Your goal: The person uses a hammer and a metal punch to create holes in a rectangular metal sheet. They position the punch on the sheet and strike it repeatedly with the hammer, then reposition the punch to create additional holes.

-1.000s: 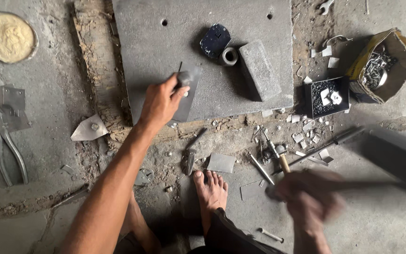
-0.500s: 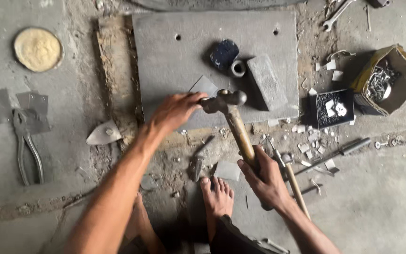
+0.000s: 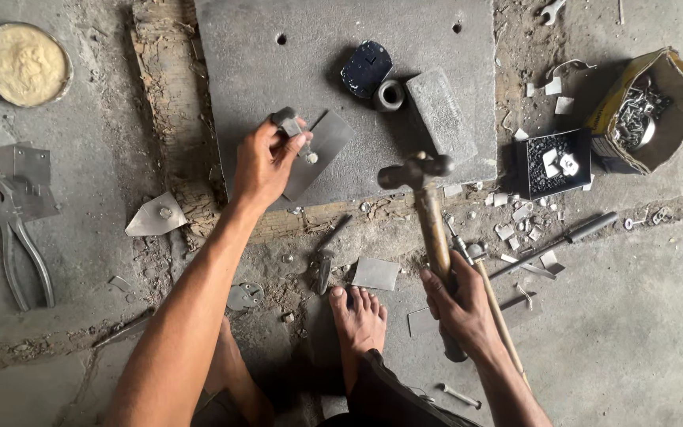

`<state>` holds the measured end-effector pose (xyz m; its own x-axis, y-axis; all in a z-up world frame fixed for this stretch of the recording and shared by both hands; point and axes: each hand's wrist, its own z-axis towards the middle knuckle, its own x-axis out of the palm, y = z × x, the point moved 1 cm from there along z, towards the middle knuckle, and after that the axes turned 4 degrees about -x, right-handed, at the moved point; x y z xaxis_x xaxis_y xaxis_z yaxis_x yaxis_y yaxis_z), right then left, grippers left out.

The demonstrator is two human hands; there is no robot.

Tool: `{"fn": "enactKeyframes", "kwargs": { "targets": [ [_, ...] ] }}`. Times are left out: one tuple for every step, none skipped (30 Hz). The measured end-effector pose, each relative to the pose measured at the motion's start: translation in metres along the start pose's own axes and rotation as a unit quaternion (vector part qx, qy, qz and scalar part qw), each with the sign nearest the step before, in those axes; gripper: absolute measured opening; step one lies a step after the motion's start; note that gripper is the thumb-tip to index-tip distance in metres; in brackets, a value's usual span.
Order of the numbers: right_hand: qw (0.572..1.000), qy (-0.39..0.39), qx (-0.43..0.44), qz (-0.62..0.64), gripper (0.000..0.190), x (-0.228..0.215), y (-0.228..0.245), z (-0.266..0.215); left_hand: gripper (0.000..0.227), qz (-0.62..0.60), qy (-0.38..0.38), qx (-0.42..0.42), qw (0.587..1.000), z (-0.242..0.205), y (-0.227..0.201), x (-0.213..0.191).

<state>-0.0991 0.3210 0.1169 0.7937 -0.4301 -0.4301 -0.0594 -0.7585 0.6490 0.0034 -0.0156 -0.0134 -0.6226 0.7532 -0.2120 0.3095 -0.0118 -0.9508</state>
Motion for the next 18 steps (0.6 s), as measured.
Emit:
{"fn": "enactKeyframes", "kwargs": {
  "targets": [
    [1.0,-0.003,-0.001,0.003,0.039,0.0,0.001,0.0,0.02,0.021,0.002,-0.008,1.0,0.0,-0.002,0.0],
    [1.0,-0.007,-0.002,0.006,0.04,0.0,0.003,0.001,0.02,0.042,0.005,-0.019,0.999,0.0,-0.003,0.0],
    [1.0,-0.011,-0.003,0.009,0.041,0.0,0.006,0.0,0.02,0.063,0.008,-0.03,0.998,0.0,-0.005,0.0],
    [1.0,-0.012,0.006,0.002,0.042,-0.001,0.009,-0.002,0.021,0.083,0.011,-0.041,0.996,-0.001,-0.006,0.001],
    [1.0,-0.013,0.014,-0.005,0.043,-0.002,0.012,-0.004,0.02,0.08,0.008,-0.005,0.997,-0.002,-0.008,0.001],
    [1.0,-0.014,0.022,-0.011,0.044,-0.003,0.015,-0.006,0.02,0.077,0.005,0.031,0.997,-0.003,-0.009,0.002],
    [1.0,-0.019,0.016,0.01,0.043,-0.005,0.019,-0.007,0.02,0.073,0.002,0.066,0.995,-0.003,-0.01,0.002],
    [0.999,-0.023,0.01,0.031,0.042,-0.008,0.021,-0.009,0.02,0.075,0.004,0.052,0.996,-0.004,-0.009,0.003],
    [0.998,-0.028,0.005,0.052,0.041,-0.011,0.023,-0.01,0.02,0.076,0.006,0.038,0.996,-0.005,-0.008,0.004],
    [0.997,-0.041,-0.023,0.065,0.04,-0.015,0.025,-0.011,0.02,0.077,0.008,0.024,0.997,-0.005,-0.007,0.005],
    [0.994,-0.055,-0.05,0.078,0.039,-0.021,0.027,-0.013,0.022,0.095,0.001,0.042,0.995,-0.006,-0.007,0.007],
    [0.991,-0.068,-0.078,0.091,0.039,-0.026,0.029,-0.015,0.023,0.113,-0.006,0.061,0.992,-0.006,-0.006,0.009],
    [0.965,-0.077,-0.223,0.113,0.027,-0.032,0.034,-0.017,0.024,0.131,-0.013,0.079,0.988,-0.007,-0.006,0.01],
    [0.918,-0.085,-0.363,0.133,0.019,-0.036,0.039,-0.018,0.025,0.162,0.002,0.06,0.985,-0.007,-0.005,0.012],
    [0.895,-0.129,-0.399,0.152,0.016,-0.04,0.043,-0.021,0.027,0.191,0.017,0.041,0.98,-0.008,-0.003,0.014],
    [0.869,-0.172,-0.431,0.171,0.018,-0.044,0.049,-0.024,0.029,0.22,0.032,0.02,0.975,-0.009,-0.002,0.016],
    [0.843,-0.141,-0.463,0.232,0.014,-0.044,0.055,-0.023,0.03,0.236,0.027,0.035,0.971,-0.01,-0.001,0.017],
    [0.812,-0.11,-0.493,0.293,0.019,-0.043,0.062,-0.022,0.031,0.252,0.023,0.051,0.966,-0.01,0.0,0.02]
  ]
}}
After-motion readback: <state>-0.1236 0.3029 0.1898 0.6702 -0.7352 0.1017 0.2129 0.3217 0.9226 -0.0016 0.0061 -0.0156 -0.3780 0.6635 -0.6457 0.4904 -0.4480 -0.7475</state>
